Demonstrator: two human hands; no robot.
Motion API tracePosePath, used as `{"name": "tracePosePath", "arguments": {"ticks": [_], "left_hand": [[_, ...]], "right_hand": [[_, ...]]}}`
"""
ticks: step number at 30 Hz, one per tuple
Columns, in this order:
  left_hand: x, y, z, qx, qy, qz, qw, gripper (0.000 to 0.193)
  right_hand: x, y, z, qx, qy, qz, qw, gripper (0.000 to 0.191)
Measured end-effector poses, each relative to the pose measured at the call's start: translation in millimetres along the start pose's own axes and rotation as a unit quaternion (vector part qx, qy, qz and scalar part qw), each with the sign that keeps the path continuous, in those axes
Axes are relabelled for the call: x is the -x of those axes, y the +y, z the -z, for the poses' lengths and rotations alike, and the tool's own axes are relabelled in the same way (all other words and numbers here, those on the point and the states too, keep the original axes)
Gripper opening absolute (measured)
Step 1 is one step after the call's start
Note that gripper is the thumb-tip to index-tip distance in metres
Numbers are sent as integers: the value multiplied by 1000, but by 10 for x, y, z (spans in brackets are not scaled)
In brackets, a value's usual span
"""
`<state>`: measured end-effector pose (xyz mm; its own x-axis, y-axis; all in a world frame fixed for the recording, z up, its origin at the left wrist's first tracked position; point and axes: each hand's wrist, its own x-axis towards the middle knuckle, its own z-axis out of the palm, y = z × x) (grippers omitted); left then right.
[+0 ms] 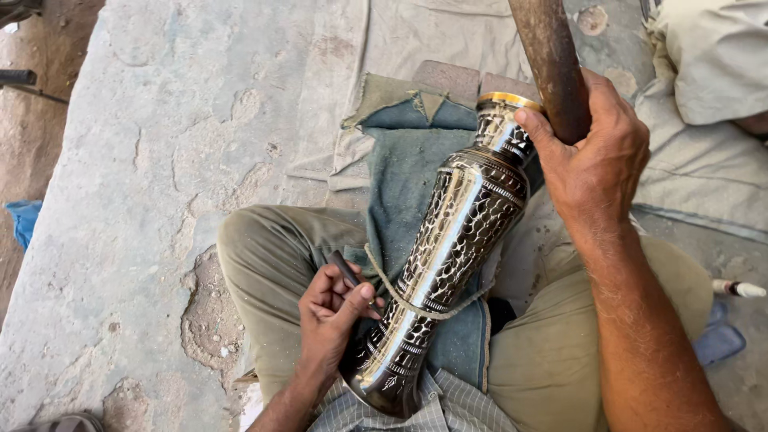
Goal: The person holds a metal vase with one hand and uses a wooden mallet to repeatedly strike its surface. The person rotates the vase to work on different sections, continuing the hammering throughout the clip.
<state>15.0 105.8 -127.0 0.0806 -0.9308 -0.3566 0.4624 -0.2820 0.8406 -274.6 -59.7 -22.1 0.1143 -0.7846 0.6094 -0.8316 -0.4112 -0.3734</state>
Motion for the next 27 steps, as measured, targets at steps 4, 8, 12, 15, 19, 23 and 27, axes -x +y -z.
{"name": "tracePosePath", "arguments": {"ticks": [4,8,12,15,19,23,27], "left_hand": [[47,-29,40,-30,-30,-69,997,28],[25,102,25,-37,-53,-97,993,26],[-132,335,-27,-58,-39,-67,995,25],[-272,488,-103,-62,-50,-43,996,26],[-420,625,-254,-67,-130,-36,989,27],[-474,747,-458,-121,-192,-78,971,24],[-524,905,-706,-205,-236,-104,944,17]], "right_hand": [[-55,-54,22,-18,-46,-57,997,42],[-8,-39,28,9,-65,-79,995,39],[65,-11,13,20,-50,-44,998,39],[93,0,14,21,-62,-46,997,39],[106,0,10,18,-68,-40,997,38],[107,-9,-23,31,-66,-41,996,40],[125,-36,-28,20,-70,-59,996,39]]}}
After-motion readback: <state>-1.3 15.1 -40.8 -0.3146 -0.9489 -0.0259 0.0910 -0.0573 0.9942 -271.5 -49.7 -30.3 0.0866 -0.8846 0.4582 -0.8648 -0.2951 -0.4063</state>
